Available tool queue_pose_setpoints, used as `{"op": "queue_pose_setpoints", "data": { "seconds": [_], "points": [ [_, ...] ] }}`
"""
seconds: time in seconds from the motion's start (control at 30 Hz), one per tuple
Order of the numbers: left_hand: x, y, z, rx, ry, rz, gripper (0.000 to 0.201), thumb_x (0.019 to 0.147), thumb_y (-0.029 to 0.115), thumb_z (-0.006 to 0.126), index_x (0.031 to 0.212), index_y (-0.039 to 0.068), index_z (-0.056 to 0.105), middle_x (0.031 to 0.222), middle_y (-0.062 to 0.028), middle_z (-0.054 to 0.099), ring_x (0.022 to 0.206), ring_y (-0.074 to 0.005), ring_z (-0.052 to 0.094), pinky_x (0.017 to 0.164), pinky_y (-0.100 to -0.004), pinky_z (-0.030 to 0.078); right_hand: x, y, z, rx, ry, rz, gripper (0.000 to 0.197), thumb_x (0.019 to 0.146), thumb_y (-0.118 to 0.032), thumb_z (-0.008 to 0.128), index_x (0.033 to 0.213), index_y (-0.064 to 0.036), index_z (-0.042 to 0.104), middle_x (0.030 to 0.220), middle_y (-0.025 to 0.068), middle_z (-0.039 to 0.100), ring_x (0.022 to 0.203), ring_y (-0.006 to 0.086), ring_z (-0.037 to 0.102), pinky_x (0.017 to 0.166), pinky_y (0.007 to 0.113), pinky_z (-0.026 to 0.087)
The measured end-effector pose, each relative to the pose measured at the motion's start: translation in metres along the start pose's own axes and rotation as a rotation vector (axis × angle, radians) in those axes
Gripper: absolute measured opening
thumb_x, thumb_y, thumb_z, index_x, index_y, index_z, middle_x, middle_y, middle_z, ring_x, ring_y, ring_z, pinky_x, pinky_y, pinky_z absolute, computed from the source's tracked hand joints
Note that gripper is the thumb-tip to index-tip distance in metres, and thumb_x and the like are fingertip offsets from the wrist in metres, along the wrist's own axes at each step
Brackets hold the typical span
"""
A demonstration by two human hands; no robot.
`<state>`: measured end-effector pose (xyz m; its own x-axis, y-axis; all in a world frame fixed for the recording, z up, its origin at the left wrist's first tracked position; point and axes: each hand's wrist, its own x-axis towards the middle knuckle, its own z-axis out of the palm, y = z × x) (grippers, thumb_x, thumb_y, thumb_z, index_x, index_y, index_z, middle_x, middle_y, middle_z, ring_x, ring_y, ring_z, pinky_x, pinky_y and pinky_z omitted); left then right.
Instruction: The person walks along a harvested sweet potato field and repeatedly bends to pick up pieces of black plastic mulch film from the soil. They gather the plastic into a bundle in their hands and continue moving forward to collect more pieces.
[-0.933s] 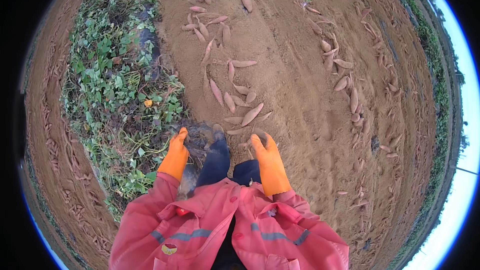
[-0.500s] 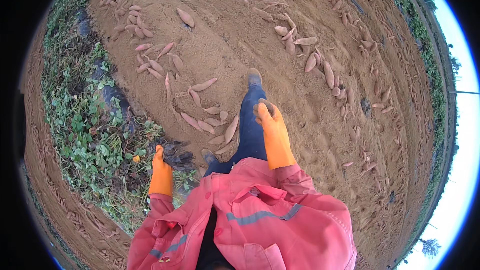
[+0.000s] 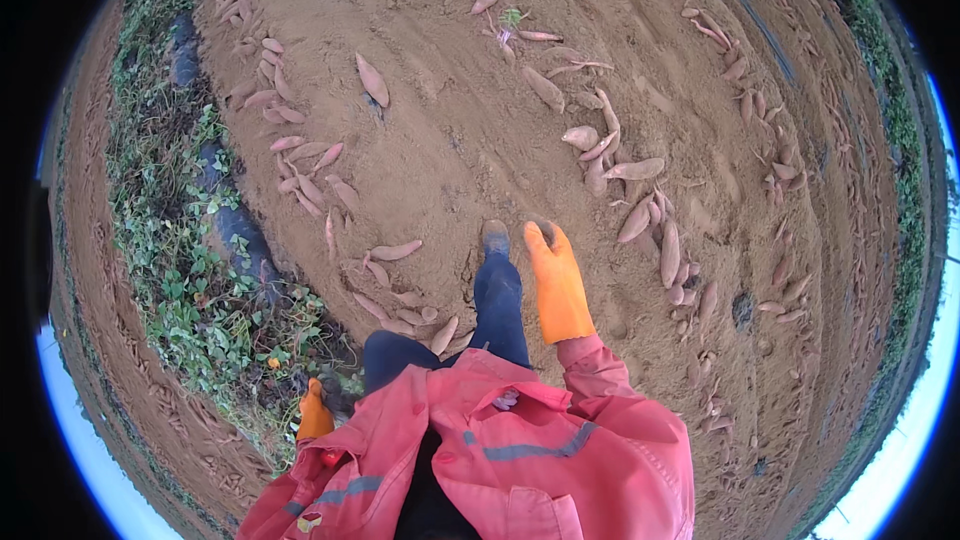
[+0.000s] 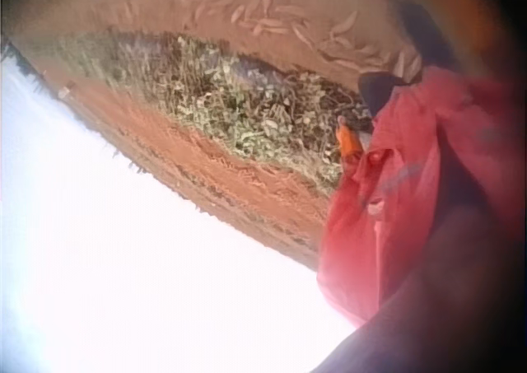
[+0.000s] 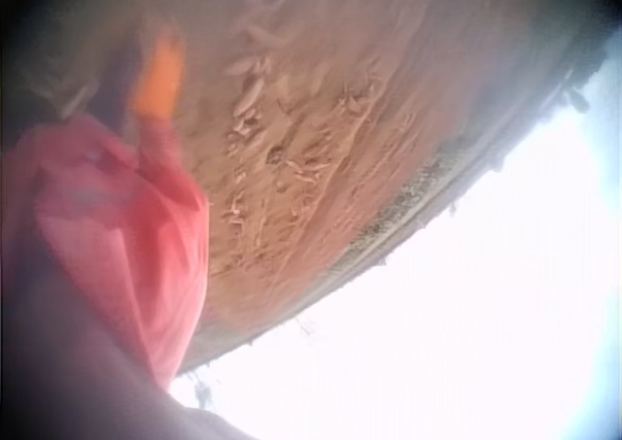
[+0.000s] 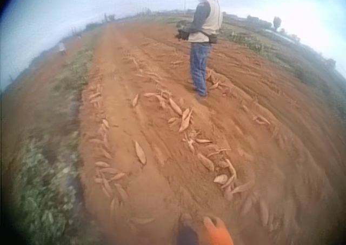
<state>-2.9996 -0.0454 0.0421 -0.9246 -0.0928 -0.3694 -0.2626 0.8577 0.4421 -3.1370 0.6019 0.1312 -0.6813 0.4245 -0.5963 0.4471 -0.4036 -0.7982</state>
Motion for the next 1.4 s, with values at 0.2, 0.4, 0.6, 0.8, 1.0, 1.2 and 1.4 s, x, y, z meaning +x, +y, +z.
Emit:
{"op": "queue_pose_setpoints", "data": {
  "seconds": [0.2,0.4,0.6,0.8,1.0,1.2,1.4],
  "points": [
    [0.087,0.080,0.048,-1.103,0.124,-0.670,0.035,0.095,0.024,0.080,0.107,-0.006,0.068,0.093,-0.0051,0.069,0.082,-0.0164,0.066,0.072,-0.0308,0.053,0.060,-0.036,-0.056,-0.037,0.116,0.029,0.050,0.105,-0.039,0.067,0.139,-0.0034,0.060,0.127,0.0057,0.068,0.115,0.0181,0.066,0.101,0.036,0.051],
    [0.128,0.162,0.061,-0.164,-0.073,-0.051,0.040,0.093,-0.005,0.062,0.131,0.004,0.069,0.105,-0.0286,0.070,0.097,-0.0431,0.070,0.084,-0.0423,0.056,0.138,-0.064,-0.005,-0.043,-0.002,0.043,0.052,0.103,-0.040,0.069,0.141,-0.0056,0.060,0.127,0.0054,0.068,0.114,0.0202,0.067,0.099,0.040,0.053],
    [0.189,0.242,0.078,-0.033,-0.011,-0.003,0.026,0.096,0.003,0.068,0.121,0.003,0.071,0.100,-0.0245,0.072,0.087,-0.0379,0.072,0.077,-0.0446,0.054,0.218,-0.124,0.095,-0.192,-0.283,0.016,0.054,0.104,-0.037,0.070,0.144,-0.0032,0.059,0.132,0.0069,0.066,0.119,0.0188,0.064,0.101,0.037,0.052],
    [0.291,0.281,0.156,-0.996,0.185,-0.666,0.021,0.098,0.011,0.066,0.115,-0.002,0.068,0.100,-0.0225,0.070,0.085,-0.0334,0.069,0.077,-0.0414,0.055,0.298,-0.199,0.198,-0.486,-0.384,0.072,0.056,0.104,-0.041,0.069,0.142,-0.0011,0.061,0.129,0.0083,0.068,0.117,0.0168,0.062,0.103,0.032,0.047],
    [0.370,0.332,0.137,-1.091,0.290,-0.579,0.038,0.097,0.038,0.076,0.100,0.001,0.069,0.079,-0.0010,0.062,0.069,-0.0142,0.055,0.062,-0.0325,0.045,0.348,-0.254,0.295,-0.684,-0.548,-0.060,0.054,0.102,-0.041,0.070,0.137,0.0005,0.065,0.126,0.0130,0.071,0.116,0.0210,0.065,0.100,0.035,0.050],
    [0.415,0.369,0.130,-1.361,0.511,-0.792,0.035,0.095,0.031,0.078,0.104,-0.002,0.067,0.080,0.0001,0.060,0.069,-0.0106,0.053,0.060,-0.0301,0.044,0.398,-0.261,0.402,-0.850,-0.750,0.081,0.051,0.102,-0.040,0.072,0.136,-0.0025,0.067,0.118,0.0100,0.072,0.107,0.0185,0.065,0.090,0.035,0.052],
    [0.435,0.418,0.106,-1.348,0.706,-1.037,0.030,0.101,0.029,0.072,0.103,0.001,0.064,0.082,-0.0019,0.066,0.067,-0.0111,0.058,0.059,-0.0286,0.046,0.433,-0.257,0.491,-1.079,-1.028,-0.005,0.048,0.104,-0.041,0.066,0.127,0.0007,0.067,0.112,0.0079,0.071,0.105,0.0180,0.063,0.093,0.035,0.050]
  ]
}}
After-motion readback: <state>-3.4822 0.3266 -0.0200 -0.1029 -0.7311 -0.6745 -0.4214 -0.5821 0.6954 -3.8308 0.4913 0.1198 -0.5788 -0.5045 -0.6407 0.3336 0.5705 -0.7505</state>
